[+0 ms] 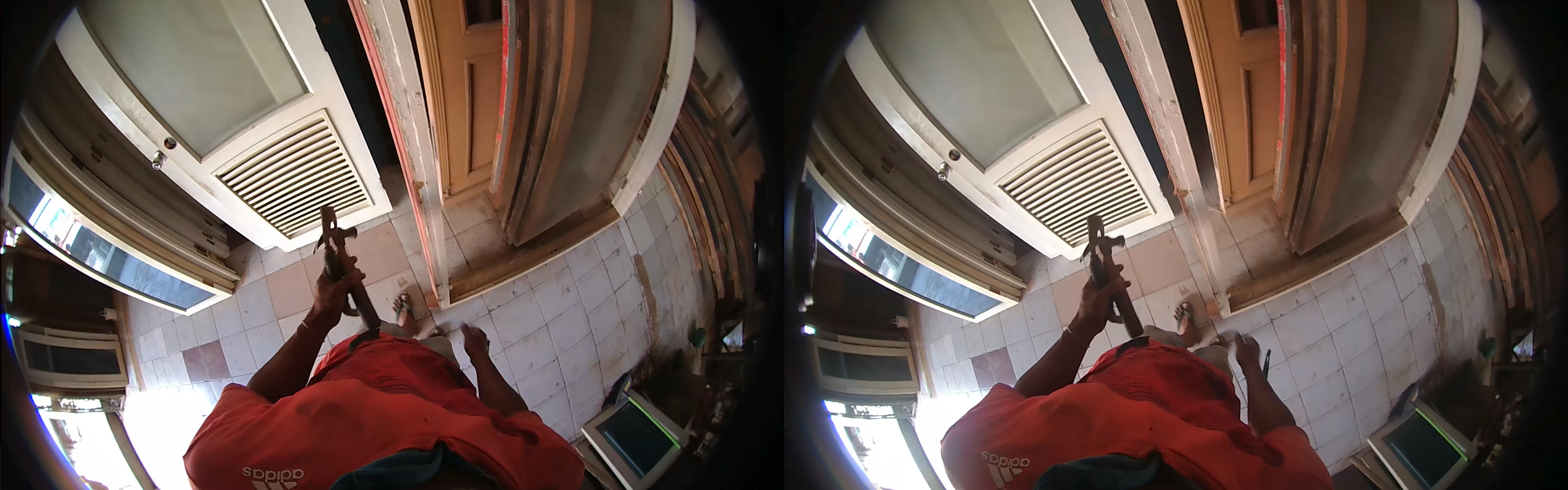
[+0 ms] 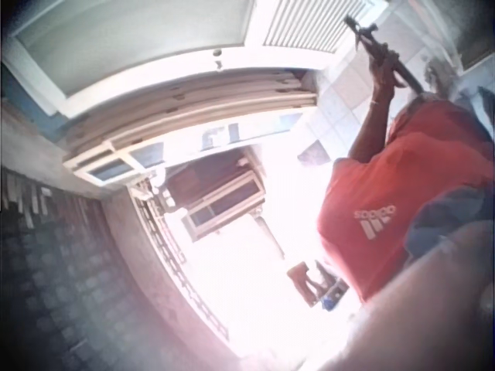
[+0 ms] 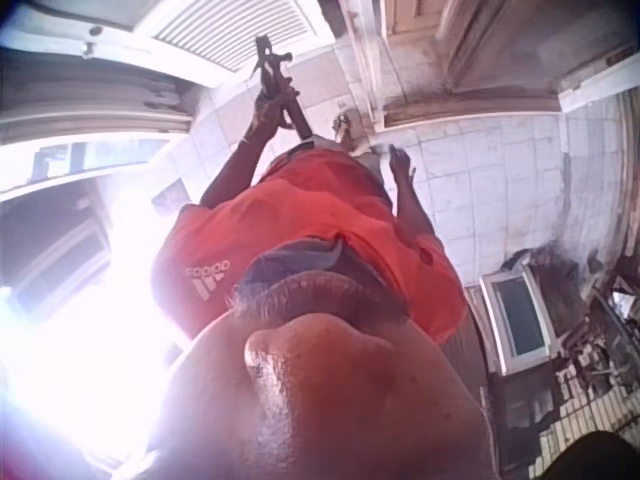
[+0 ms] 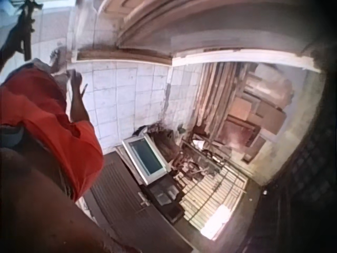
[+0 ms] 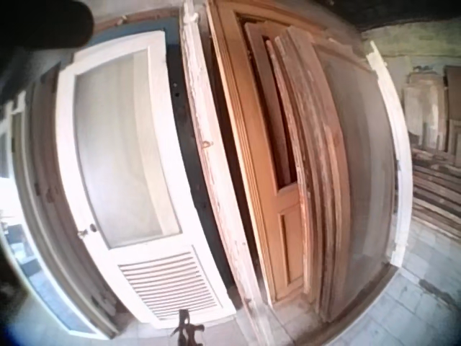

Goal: The person uses a hammer and a pair of pincers to remove nails or staples from a wooden door frame.

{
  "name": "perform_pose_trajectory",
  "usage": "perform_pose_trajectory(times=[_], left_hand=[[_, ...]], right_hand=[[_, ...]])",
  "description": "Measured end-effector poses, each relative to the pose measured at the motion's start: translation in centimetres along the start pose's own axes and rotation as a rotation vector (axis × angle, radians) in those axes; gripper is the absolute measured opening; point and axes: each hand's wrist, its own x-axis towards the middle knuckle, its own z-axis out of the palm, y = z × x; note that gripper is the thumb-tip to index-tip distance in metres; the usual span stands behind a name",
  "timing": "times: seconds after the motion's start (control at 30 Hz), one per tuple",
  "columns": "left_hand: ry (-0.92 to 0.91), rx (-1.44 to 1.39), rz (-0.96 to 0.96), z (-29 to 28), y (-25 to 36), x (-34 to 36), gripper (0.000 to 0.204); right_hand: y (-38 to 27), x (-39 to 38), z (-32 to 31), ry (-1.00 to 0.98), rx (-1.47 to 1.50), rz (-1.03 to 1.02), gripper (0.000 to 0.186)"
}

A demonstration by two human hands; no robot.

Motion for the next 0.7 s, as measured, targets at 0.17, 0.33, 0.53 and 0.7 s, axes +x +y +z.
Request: perform_pose_trajectory(times=[0.17,0.33,0.53,0.7], left_hand=[[-0.11,-0.118,0.111,6.0,0.8,-1.6,0.05],[-0.331,0.206,0.409,8.5,2.4,-0.8,0.051],[-0.471,0.447,0.405,8.0,5.1,0.1,0.047],[-0.754,0.416,0.467,6.8,7.8,2.6,0.048]], right_hand=[[-24.6,-7.0,-7.3,-0.6,0.707,-0.32,0.063],[-32.4,-11.9,-10.8,-0.559,0.571,-0.458,0.048],[-31.9,-11.0,-8.6,0.095,0.671,-0.359,0.03],[-33.9,-10.3,-8.9,0.556,0.372,-0.409,0.046]])
